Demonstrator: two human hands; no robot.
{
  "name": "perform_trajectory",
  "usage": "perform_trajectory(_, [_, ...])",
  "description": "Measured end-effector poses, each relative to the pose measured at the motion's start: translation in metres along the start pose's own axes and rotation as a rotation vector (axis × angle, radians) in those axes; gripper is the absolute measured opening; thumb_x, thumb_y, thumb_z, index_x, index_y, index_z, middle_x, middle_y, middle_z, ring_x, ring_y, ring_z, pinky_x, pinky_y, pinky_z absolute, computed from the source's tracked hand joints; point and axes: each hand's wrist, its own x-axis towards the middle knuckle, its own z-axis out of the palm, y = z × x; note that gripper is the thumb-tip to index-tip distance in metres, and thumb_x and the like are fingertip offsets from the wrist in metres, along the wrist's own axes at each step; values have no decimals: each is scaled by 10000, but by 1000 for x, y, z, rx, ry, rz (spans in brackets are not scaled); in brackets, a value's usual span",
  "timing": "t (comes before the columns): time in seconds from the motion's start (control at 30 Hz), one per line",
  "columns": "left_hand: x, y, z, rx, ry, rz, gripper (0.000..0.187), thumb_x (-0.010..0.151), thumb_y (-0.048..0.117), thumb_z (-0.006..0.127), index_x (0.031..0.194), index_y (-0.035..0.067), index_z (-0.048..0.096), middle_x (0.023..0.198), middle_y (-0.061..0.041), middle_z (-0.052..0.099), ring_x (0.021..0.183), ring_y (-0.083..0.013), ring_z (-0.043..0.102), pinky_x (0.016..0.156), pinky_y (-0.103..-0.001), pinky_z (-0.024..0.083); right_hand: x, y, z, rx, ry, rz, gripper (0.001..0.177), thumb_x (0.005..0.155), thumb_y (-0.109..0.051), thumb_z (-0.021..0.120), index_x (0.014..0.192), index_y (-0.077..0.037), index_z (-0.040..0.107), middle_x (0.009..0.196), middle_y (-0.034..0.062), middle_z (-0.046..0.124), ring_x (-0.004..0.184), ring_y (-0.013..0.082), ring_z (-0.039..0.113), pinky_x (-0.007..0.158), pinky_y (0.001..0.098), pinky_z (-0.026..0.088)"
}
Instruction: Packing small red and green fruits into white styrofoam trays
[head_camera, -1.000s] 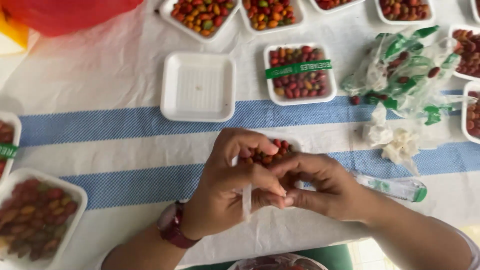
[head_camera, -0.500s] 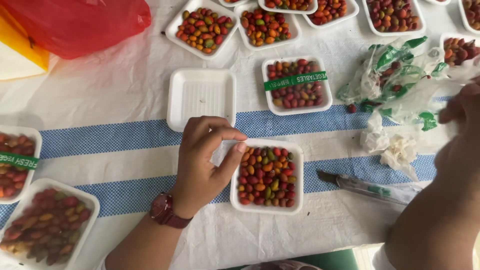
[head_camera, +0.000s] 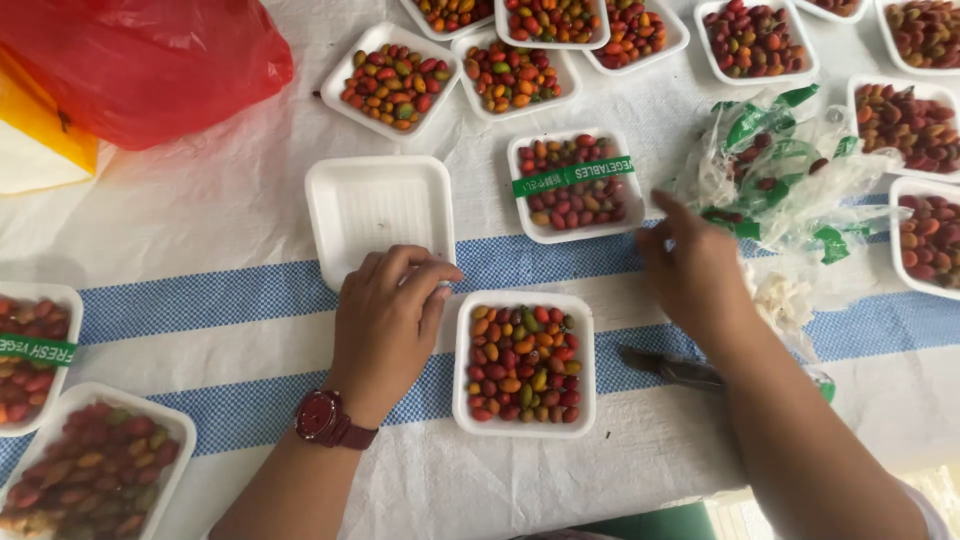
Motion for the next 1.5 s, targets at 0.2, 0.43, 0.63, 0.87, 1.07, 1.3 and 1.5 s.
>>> perform_trajectory(0.2, [-1,-3,-2,96,32,-53,217,956,201,673,1167,232,707,1092,-18,620,1014,-259,647,817,-460,529,13,17,23,-130,-158,189,319,1019,-267,650,1267,-80,724,816,114,745,821,367,734,767,498,588])
perform_trajectory(0.43, [-3,10,-9,-66,226,42,277,932,294,703,1203,237,692,1091,-13,599,1027,-286,613,815,-471,497,21,-49,-9,824,-114,565,243,1054,-116,561,1243,21,495,830,209,616,539,349,683,463,454,621])
perform_trajectory(0.63, [-6,39,-33,-616,225,-42,536,985,387,557,1407,64,486,1245,-102,662,1064,-234,653,853,-365,524,3,-55,-23,1304,-276,472,100,1040,-30,533,1130,-29,490,836,286,673,642,360,735,570,419,666])
perform_trajectory(0.87, [-10,38,-31,-946,126,-151,386,1069,376,412,1153,72,634,827,-3,649,763,-124,612,704,-279,488,-29,-75,-18,1328,-485,449,145,970,-66,595,1093,-42,522,705,354,767,628,414,820,562,454,710])
perform_trajectory(1.07, [-6,34,-21,-1083,153,-157,492,1085,393,379,1367,35,562,1332,-102,668,1277,-214,619,1093,-339,499,-33,-78,-22,1373,-517,392,181,959,-61,621,1108,-75,519,687,309,772,628,401,836,554,414,704])
perform_trajectory(1.3, [-6,33,-17,-1099,112,-175,471,1088,399,379,1316,42,585,1162,-53,688,1156,-178,644,1034,-322,523,-32,-77,-24,1375,-537,382,160,973,-83,607,1102,-80,513,687,293,773,612,387,832,530,420,688])
perform_trajectory(1.5, [-5,37,-21,-1152,110,-170,503,1086,403,380,1398,42,541,1379,-112,645,1313,-224,604,1110,-348,506,-33,-73,-21,1369,-531,388,161,965,-84,619,1085,-41,520,713,279,763,620,376,812,557,422,658])
